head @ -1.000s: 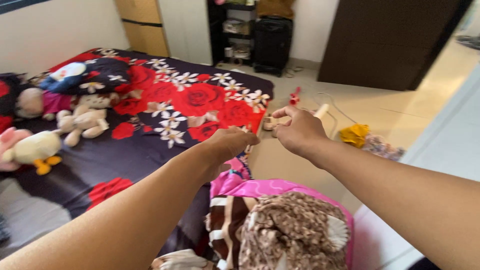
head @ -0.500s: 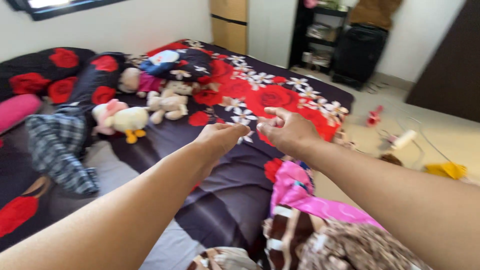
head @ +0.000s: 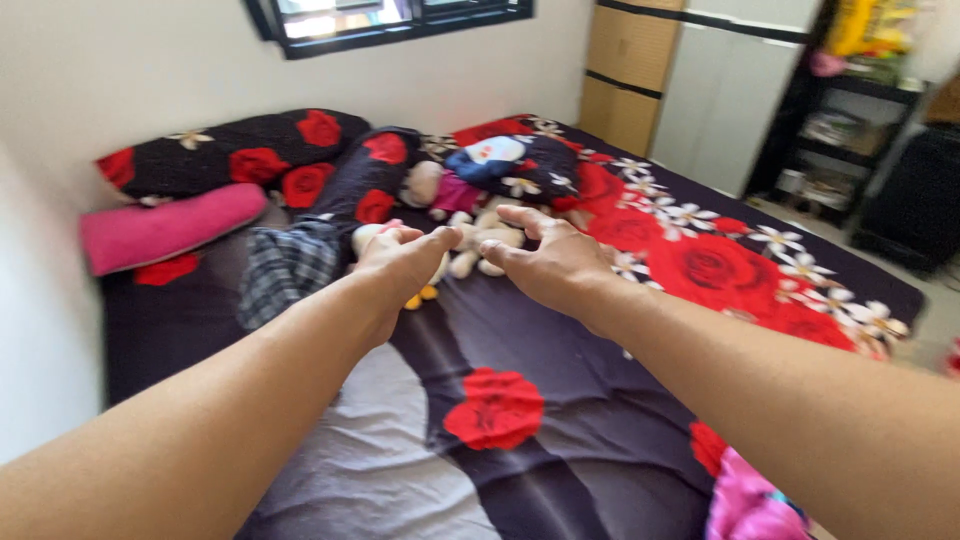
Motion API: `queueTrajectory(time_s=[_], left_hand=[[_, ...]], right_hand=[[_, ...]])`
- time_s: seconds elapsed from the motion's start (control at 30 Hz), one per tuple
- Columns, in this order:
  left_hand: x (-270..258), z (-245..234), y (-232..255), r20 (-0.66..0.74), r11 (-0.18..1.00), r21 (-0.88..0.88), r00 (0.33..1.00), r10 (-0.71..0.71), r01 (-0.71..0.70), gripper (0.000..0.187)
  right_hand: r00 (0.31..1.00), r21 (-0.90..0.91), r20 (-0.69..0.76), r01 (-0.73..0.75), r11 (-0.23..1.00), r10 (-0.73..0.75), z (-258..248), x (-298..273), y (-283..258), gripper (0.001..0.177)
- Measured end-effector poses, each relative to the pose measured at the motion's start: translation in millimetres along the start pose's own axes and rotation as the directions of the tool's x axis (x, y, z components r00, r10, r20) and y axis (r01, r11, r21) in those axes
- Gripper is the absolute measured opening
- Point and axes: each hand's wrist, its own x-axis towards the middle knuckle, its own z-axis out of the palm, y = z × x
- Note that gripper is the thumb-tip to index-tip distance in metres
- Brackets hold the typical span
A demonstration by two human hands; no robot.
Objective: Arranging and tidying up blankets, pillows, and stuffed toys on a bed.
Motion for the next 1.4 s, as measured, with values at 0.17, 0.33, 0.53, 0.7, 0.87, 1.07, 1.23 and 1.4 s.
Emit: queueTrajectory(time_s=[0.17,0.33,0.53,0.7,0.87,1.07,1.23,1.4], left_hand=[[35,-77,-18,-0.058,0.987,-0.140,0.996,0.068,-0.075,0.067],[46,-131,-21,-0.172,0.986,-0.165,0.985,-0.022,-0.006,0.072],[43,-158,-22,-0.277,0.994,-0.095,0.958,-0.070,0.045,0.070],[54,-165,-25,-0.300,0.995,-0.018,0.949,-0.096,0.095,0.070],[81,-161,-18,-0.286,0.991,-0.054,0.948,-0.136,0.126,0.071],[130,-145,3,-0.282,0.983,-0.049,0.941,-0.186,0.179,0.073],[192,-145,45,-0.324,0.986,-0.020,0.932,-0.165,0.167,0.076],[247,-147,89,-0.302,0.984,-0.088,0.937,-0.177,0.157,0.078]], right_hand=[[0.993,0.266,0.061,0.080,0.961,-0.100,30,22,-76,0.074],[0.984,0.201,0.124,0.102,0.974,-0.129,46,39,-129,0.075],[0.966,0.275,0.092,0.209,0.938,-0.242,61,61,-152,0.078],[0.973,0.231,0.126,0.162,0.959,-0.194,69,75,-167,0.079],[0.969,0.200,0.111,0.195,0.960,-0.220,86,117,-159,0.081],[0.962,0.225,0.162,0.180,0.957,-0.219,88,180,-143,0.083],[0.944,0.247,0.164,0.242,0.938,-0.286,64,253,-142,0.084],[0.953,0.152,0.183,0.215,0.965,-0.241,34,317,-136,0.087]])
